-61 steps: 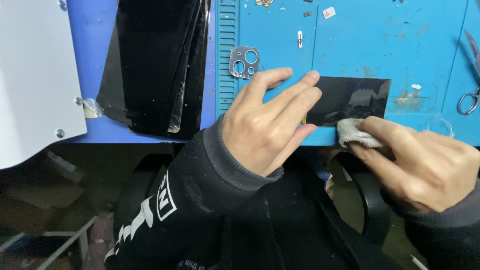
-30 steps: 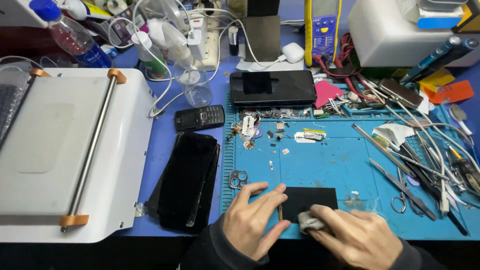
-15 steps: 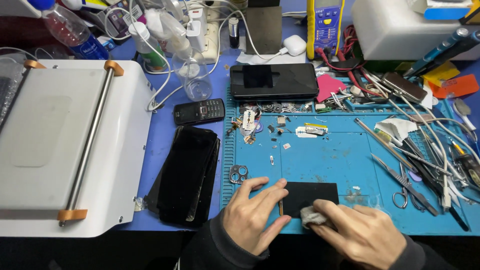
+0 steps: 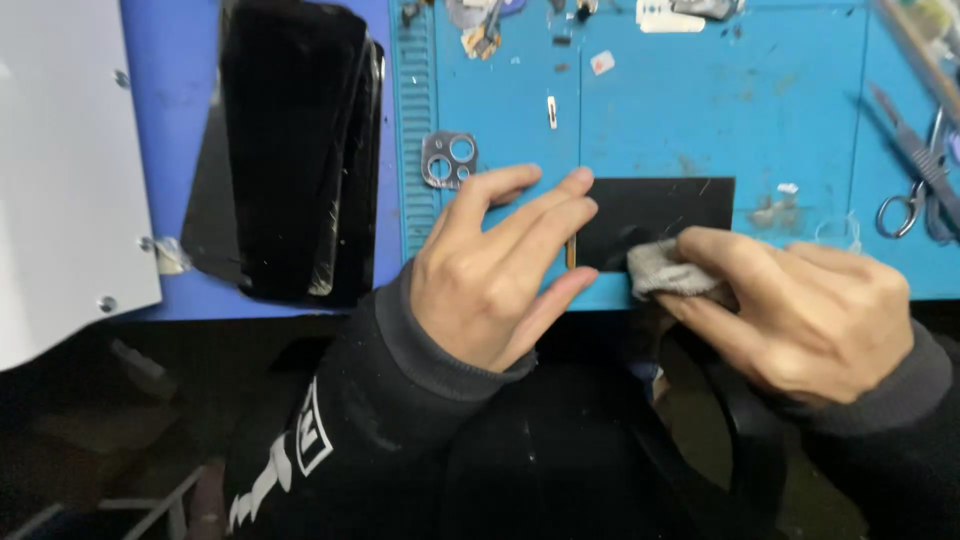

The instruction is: Cleaning an electronic device screen using a cloth, liquid spray, and a metal scraping tool on a repair workbench.

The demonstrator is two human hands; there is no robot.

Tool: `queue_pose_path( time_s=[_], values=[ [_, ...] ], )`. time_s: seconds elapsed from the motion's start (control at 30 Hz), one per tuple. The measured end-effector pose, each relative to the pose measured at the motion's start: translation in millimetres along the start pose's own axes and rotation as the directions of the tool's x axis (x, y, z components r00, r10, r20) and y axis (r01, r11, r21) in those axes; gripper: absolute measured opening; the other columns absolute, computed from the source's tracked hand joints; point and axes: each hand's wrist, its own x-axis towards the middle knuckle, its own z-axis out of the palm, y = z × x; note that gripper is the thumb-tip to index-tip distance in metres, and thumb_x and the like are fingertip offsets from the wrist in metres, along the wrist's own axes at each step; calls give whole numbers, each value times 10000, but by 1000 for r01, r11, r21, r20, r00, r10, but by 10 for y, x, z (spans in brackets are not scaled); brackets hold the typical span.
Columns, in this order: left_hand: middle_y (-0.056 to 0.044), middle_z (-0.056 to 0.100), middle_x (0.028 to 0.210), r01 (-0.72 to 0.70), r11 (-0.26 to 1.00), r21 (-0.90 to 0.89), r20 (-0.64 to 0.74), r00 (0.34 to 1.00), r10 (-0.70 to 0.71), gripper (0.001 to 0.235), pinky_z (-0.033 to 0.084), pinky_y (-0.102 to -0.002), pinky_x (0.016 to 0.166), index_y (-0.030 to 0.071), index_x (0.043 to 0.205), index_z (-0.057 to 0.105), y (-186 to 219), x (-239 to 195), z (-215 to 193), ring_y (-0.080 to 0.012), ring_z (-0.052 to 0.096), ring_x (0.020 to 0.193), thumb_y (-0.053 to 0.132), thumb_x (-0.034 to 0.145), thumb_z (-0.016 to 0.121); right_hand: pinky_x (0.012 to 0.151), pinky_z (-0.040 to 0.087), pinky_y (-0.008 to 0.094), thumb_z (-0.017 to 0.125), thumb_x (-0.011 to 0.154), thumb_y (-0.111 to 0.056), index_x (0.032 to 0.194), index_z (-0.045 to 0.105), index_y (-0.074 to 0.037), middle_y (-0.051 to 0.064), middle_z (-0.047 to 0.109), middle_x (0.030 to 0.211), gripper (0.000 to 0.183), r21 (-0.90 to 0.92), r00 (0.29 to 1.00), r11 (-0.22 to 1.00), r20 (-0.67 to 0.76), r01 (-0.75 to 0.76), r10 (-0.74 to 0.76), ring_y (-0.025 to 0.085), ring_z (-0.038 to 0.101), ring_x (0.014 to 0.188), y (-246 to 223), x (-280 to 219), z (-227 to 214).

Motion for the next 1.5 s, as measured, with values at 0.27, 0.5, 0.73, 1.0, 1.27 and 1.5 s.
queue_pose_path(
  time_s=[0.27, 0.5, 0.73, 1.0, 1.27, 1.5],
  values=[
    [-131, 615, 1451, -14, 1000, 16, 10, 1000, 14, 534, 502, -441, 1103, 0, 1340, 594, -46, -49, 14, -380, 561, 1271, 154, 905, 862, 500, 474, 308, 809, 769, -155, 963, 799, -81, 147, 711, 1106, 208, 4, 997, 1000, 77, 15, -15, 188, 637, 593, 8, -21, -14],
    [-137, 612, 1428, -28, 999, 18, -3, 1000, 28, 544, 516, -451, 1075, -9, 1315, 600, -51, -38, 9, -382, 567, 1250, 136, 869, 875, 480, 487, 323, 803, 710, -108, 942, 816, -77, 170, 712, 1053, 234, 9, 994, 1000, 104, 23, -24, 217, 640, 568, 21, 2, -25],
    [-156, 618, 1408, -43, 999, 18, -20, 999, 44, 553, 523, -456, 1042, -19, 1301, 606, -74, -40, 31, -385, 558, 1239, 138, 848, 881, 582, 508, 348, 818, 802, -126, 1013, 761, -36, 181, 689, 1128, 236, 104, 994, 994, 106, -35, 24, 235, 665, 686, 15, -146, 19],
    [-156, 619, 1412, -41, 999, 20, -19, 999, 41, 550, 527, -449, 1039, -18, 1296, 622, -76, -48, 39, -368, 552, 1246, 157, 848, 887, 576, 534, 342, 810, 770, -90, 1042, 765, 15, 156, 677, 1074, 295, 72, 990, 996, 133, -53, 43, 221, 677, 681, -54, 64, -38],
    [-153, 617, 1419, -45, 999, 14, -14, 999, 45, 546, 528, -448, 1050, -11, 1300, 622, -77, -41, 35, -367, 553, 1252, 158, 853, 886, 561, 528, 353, 817, 782, -94, 1006, 772, -3, 171, 679, 1093, 246, 63, 993, 997, 117, -41, 33, 232, 676, 672, -47, -19, -9],
    [-150, 614, 1423, -48, 999, 1, -11, 999, 48, 538, 528, -453, 1048, -16, 1298, 620, -73, -35, 20, -377, 559, 1250, 139, 853, 879, 534, 507, 344, 819, 777, -81, 979, 781, 1, 164, 683, 1076, 221, 54, 993, 998, 114, -26, 20, 217, 643, 618, -31, 45, -24]
  ],
)
